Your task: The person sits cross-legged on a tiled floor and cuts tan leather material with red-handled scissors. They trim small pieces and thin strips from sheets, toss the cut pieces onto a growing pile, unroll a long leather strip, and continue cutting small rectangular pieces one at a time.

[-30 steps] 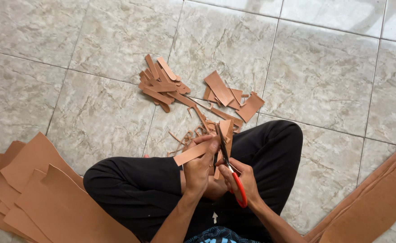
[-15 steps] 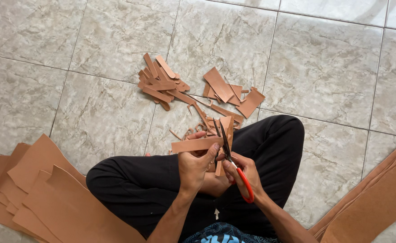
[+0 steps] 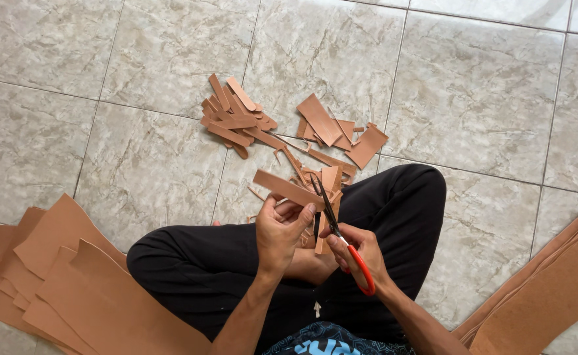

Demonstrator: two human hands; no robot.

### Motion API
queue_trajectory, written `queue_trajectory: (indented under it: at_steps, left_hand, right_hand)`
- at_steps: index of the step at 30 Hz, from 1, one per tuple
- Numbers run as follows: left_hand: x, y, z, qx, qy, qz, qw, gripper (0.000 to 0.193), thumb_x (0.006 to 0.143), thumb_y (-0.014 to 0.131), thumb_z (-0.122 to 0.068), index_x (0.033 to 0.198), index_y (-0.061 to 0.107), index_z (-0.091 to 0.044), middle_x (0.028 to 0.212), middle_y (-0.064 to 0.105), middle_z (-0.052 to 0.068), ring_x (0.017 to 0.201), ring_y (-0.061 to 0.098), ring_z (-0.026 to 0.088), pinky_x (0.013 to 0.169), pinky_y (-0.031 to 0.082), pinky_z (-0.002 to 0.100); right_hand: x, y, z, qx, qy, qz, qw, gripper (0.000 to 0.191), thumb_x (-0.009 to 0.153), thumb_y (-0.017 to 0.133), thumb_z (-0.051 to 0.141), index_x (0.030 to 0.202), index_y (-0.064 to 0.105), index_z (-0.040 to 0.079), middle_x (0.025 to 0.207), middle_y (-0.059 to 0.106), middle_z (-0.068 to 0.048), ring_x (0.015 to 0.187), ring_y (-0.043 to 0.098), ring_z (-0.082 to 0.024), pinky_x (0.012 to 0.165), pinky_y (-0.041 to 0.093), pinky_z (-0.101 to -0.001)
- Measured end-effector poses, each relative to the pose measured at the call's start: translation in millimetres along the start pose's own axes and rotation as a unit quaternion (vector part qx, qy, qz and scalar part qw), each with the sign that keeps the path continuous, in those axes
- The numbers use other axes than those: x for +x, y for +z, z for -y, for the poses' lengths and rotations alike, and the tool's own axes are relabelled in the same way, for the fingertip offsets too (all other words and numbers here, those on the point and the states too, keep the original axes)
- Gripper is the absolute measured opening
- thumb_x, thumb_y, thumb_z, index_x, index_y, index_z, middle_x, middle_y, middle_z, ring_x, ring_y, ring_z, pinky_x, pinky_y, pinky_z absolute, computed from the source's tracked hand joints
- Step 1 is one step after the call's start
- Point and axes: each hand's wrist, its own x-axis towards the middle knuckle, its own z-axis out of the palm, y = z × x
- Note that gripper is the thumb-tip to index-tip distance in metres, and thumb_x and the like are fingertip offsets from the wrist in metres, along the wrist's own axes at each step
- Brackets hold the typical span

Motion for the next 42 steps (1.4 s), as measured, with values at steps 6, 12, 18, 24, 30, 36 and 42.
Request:
queue_trajectory:
  at_steps: [6, 12, 18, 24, 30, 36, 42]
  left_hand:
    - [0.8, -13.4, 19.1, 0.005, 0.041, -0.014, 0.999, 0.045, 0.089, 0.077, -0.002, 0.122, 0.049, 0.008, 0.108, 0.073, 0.019, 0.102, 0.075, 0.023, 0.086, 0.066, 0.030]
    - [2.3, -26.0, 36.5, 0.003, 0.060, 0.007, 0.998, 0.037, 0.092, 0.074, 0.004, 0.126, 0.061, 0.006, 0.116, 0.069, 0.023, 0.109, 0.071, 0.024, 0.088, 0.067, 0.030]
    - [4.8, -28.1, 31.6, 0.031, 0.066, 0.001, 0.997, 0.043, 0.087, 0.073, 0.004, 0.129, 0.063, 0.004, 0.129, 0.064, 0.015, 0.110, 0.072, 0.023, 0.088, 0.067, 0.030]
    - [9.5, -35.1, 40.2, 0.054, 0.048, -0.015, 0.997, 0.043, 0.090, 0.073, 0.003, 0.131, 0.065, 0.003, 0.123, 0.071, 0.018, 0.109, 0.073, 0.022, 0.089, 0.065, 0.031]
    - [4.8, -35.2, 53.3, 0.084, 0.053, -0.002, 0.995, 0.042, 0.088, 0.073, 0.003, 0.129, 0.066, 0.002, 0.126, 0.067, 0.012, 0.108, 0.070, 0.018, 0.090, 0.066, 0.030]
    - [4.2, -36.4, 56.1, 0.061, 0.043, 0.004, 0.997, 0.042, 0.088, 0.075, 0.002, 0.129, 0.067, 0.003, 0.127, 0.069, 0.014, 0.110, 0.071, 0.018, 0.090, 0.066, 0.030]
    - [17.7, -40.9, 52.4, 0.056, 0.067, -0.007, 0.996, 0.046, 0.088, 0.073, -0.001, 0.132, 0.061, -0.001, 0.132, 0.066, 0.014, 0.115, 0.068, 0.017, 0.091, 0.064, 0.028]
  right_hand:
    - [-1.6, 4.2, -10.5, -0.023, 0.002, 0.006, 1.000, 0.041, 0.093, 0.069, 0.039, 0.100, 0.075, -0.002, 0.047, 0.048, 0.006, 0.038, 0.042, -0.004, 0.036, 0.032, -0.0206]
    - [6.6, 8.9, -26.4, -0.075, -0.004, -0.001, 0.997, 0.043, 0.091, 0.068, 0.041, 0.101, 0.078, 0.000, 0.045, 0.049, 0.006, 0.036, 0.044, -0.004, 0.035, 0.034, -0.0207]
    - [9.8, 6.6, -33.1, -0.121, -0.006, -0.002, 0.993, 0.040, 0.091, 0.069, 0.039, 0.099, 0.080, 0.002, 0.043, 0.049, 0.005, 0.034, 0.044, -0.004, 0.033, 0.034, -0.0217]
    - [18.0, 10.4, -49.3, -0.125, -0.002, 0.007, 0.992, 0.040, 0.091, 0.069, 0.040, 0.102, 0.079, 0.003, 0.046, 0.050, 0.005, 0.037, 0.045, -0.004, 0.036, 0.034, -0.0220]
    - [24.5, 13.2, -56.1, -0.080, -0.036, 0.024, 0.996, 0.041, 0.094, 0.067, 0.041, 0.110, 0.075, 0.004, 0.054, 0.053, 0.006, 0.046, 0.048, -0.003, 0.043, 0.038, -0.0203]
    - [22.1, 14.1, -64.3, -0.132, -0.004, -0.021, 0.991, 0.034, 0.093, 0.069, 0.034, 0.091, 0.077, 0.002, 0.045, 0.052, 0.003, 0.035, 0.049, -0.006, 0.034, 0.036, -0.0228]
    - [15.5, 14.9, -69.4, -0.135, -0.015, -0.016, 0.991, 0.030, 0.093, 0.069, 0.029, 0.091, 0.077, 0.000, 0.042, 0.055, 0.002, 0.032, 0.051, -0.006, 0.031, 0.038, -0.0227]
